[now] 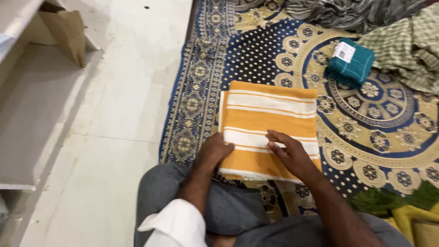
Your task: The person folds a yellow-and-white striped towel and a patterned orange prayer rug on a bed, smoothing and aligning edges by hand, then stacks them with other folded linens.
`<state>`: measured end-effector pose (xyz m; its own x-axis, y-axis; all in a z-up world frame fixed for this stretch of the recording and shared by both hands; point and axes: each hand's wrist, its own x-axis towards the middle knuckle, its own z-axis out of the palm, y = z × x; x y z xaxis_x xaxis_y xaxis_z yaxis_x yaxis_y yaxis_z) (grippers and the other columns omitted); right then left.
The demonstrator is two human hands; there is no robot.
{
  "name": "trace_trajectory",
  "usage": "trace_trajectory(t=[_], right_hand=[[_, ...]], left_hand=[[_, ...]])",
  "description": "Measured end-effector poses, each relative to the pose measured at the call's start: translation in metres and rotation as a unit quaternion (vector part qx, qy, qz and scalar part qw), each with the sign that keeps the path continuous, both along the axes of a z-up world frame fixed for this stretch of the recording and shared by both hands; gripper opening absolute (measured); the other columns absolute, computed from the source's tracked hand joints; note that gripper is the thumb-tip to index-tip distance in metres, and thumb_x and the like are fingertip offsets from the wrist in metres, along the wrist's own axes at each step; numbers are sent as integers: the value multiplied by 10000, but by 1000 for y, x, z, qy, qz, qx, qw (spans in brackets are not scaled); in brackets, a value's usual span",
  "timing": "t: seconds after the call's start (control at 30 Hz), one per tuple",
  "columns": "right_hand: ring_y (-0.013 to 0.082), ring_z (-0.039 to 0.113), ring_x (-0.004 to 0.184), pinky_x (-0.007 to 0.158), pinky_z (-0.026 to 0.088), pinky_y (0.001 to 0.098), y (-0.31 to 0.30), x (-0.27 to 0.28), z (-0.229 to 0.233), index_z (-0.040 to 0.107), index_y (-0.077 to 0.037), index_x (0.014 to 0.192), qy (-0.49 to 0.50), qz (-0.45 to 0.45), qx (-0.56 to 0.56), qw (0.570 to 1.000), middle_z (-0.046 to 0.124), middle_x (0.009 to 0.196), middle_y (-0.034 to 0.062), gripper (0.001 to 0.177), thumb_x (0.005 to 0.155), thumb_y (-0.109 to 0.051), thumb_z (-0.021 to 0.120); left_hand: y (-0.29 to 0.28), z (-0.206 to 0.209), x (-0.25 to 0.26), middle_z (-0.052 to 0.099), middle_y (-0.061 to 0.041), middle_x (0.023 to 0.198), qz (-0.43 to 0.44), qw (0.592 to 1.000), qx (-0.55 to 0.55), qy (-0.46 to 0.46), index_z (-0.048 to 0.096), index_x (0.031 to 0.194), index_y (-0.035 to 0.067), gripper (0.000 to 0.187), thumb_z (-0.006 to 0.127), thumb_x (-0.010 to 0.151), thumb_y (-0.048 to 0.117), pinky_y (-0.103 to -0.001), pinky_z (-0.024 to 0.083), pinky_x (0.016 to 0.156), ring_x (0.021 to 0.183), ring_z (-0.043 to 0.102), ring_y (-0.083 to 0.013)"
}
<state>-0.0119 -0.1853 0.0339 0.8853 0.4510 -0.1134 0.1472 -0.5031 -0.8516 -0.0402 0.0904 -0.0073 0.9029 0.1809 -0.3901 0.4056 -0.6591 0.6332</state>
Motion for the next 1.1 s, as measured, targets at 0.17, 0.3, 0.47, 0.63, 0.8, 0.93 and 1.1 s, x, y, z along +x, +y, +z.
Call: trace_trajectory(t=[0.17,0.3,0.47,0.63,0.8,0.93,1.1], right_hand=[[236,674,1200,995,543,371,13,5,-6,419,-77,1542,-47,47,17,998,713,1276,132,651,978,-338,614],[262,608,1305,1003,516,401,8,9,-5,277,-140,1637,209,-80,184,957,613,1428,159,802,976,-542,488],[286,620,1186,888,568,444,5,17,4,228,-170,1633,240,-168,175,940,585,1356,174,854,912,-501,543],[155,643,956,794,540,311,6,19,-11,437,-60,1412,160,-140,176,961,691,1081,106,506,968,-215,624],[87,566,797,698,495,275,6,20,-16,653,-22,1087,135,-157,186,961,658,898,12,186,1044,-187,579],[131,611,825,735,529,300,15,15,11,646,-12,1122,134,-187,173,958,685,927,46,214,1052,-194,559],[157,667,901,840,537,338,0,20,59,623,-117,1287,164,-323,66,930,718,1033,20,301,1015,-227,555]], left_hand=[[-22,8,8,606,-223,1368,37,991,-107,-71,491,1394,33,746,791,768,305,-418,498,1062,1261,613,-346],[-49,25,-6,492,-221,1503,-65,948,-255,-179,439,1458,31,791,760,776,270,-397,462,1117,1375,530,-340],[-67,40,-15,92,-267,1708,-293,905,-234,-203,330,1574,39,915,793,832,310,-418,370,1184,1544,256,-391],[-69,26,-10,130,-274,1690,-387,849,-212,-291,517,1487,22,756,831,831,230,-443,367,1181,1543,276,-426],[-65,5,2,775,-181,1201,-73,939,-289,-171,752,1150,78,287,677,887,165,-345,612,852,964,763,-231],[-47,-5,14,700,-201,1214,69,967,-117,-214,654,1245,44,459,751,815,172,-414,569,922,1047,702,-322],[-51,-9,12,598,-304,1284,36,981,-135,-132,243,1543,25,1000,843,769,222,-466,518,1002,1176,615,-426]])
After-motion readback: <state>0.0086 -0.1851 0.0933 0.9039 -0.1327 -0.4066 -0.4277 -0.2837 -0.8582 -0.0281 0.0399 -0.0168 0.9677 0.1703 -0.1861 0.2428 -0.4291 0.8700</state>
